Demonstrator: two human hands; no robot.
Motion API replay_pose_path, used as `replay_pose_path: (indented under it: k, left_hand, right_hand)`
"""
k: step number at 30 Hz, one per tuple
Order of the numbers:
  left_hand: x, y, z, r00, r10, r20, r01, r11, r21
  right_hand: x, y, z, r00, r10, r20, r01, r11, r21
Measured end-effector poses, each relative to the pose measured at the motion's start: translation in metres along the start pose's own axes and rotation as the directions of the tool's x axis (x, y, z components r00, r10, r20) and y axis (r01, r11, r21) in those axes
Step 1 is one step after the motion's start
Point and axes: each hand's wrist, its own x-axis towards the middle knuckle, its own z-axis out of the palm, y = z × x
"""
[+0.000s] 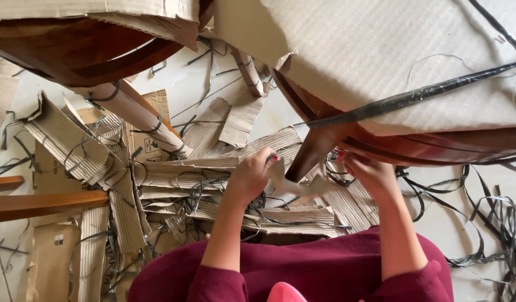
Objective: Wrapping wooden chair legs with corrugated cardboard and securing them with plastic ties for protection.
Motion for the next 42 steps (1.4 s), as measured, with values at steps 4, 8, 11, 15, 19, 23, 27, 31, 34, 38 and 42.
replay_pose_path:
  k: [4,8,11,15,19,23,27,31,34,38,42]
  left_hand:
    - [-0.036,0.048,-0.029,0.978,-0.067,0.197,0.16,0.848,-0.506]
    - [-0.04,0.063,-0.026,0.937,-0.091,0.338,0.3,0.708,-0.639]
    - [-0.044,0.061,-0.026,0.914,-0.033,0.404,0.274,0.785,-0.556]
    - [-0.056,0.073,-0.05,0.938,0.101,0.332,0.0,0.956,-0.292]
    - [-0.064,0.065,-0.057,0.956,0.103,0.276,0.002,0.934,-0.358]
    - [-0.058,0.064,-0.048,0.922,0.38,-0.067,-0.386,0.903,-0.191]
    - [-0.054,0.061,-0.035,0.876,0.471,-0.105,-0.479,0.874,-0.074]
    - [-0.025,-0.005,0.023,0.962,0.237,0.133,-0.224,0.969,-0.107]
    - [-0.016,-0.02,0.047,0.745,-0.119,0.656,0.457,0.807,-0.373]
    - [-0.005,-0.054,0.095,0.582,-0.063,0.811,0.553,0.761,-0.338]
    - [-0.002,-0.07,0.103,0.645,-0.017,0.764,0.48,0.786,-0.389]
  right_hand:
    - [-0.029,-0.044,0.002,0.999,0.034,-0.023,-0.033,0.999,0.015]
    - [-0.054,-0.029,0.0,0.875,0.154,0.458,0.014,0.94,-0.342]
    - [-0.05,-0.017,0.006,0.834,0.184,0.52,0.081,0.892,-0.445]
    - [-0.047,-0.029,-0.006,0.906,0.191,0.377,-0.026,0.916,-0.4]
    - [-0.046,-0.02,-0.02,0.975,0.016,0.223,0.062,0.939,-0.337]
    - [-0.041,-0.008,-0.024,0.996,-0.007,0.092,0.043,0.916,-0.399]
    - [-0.044,-0.025,-0.013,0.967,0.082,0.241,0.067,0.829,-0.555]
    - [-0.029,0.024,0.016,0.9,0.22,0.376,0.042,0.815,-0.578]
    - [-0.027,0.064,0.032,0.823,0.289,0.49,0.0,0.861,-0.508]
    - [-0.038,0.054,0.037,0.79,0.221,0.572,0.014,0.926,-0.378]
    - [-0.043,0.049,0.036,0.786,0.138,0.603,0.104,0.931,-0.349]
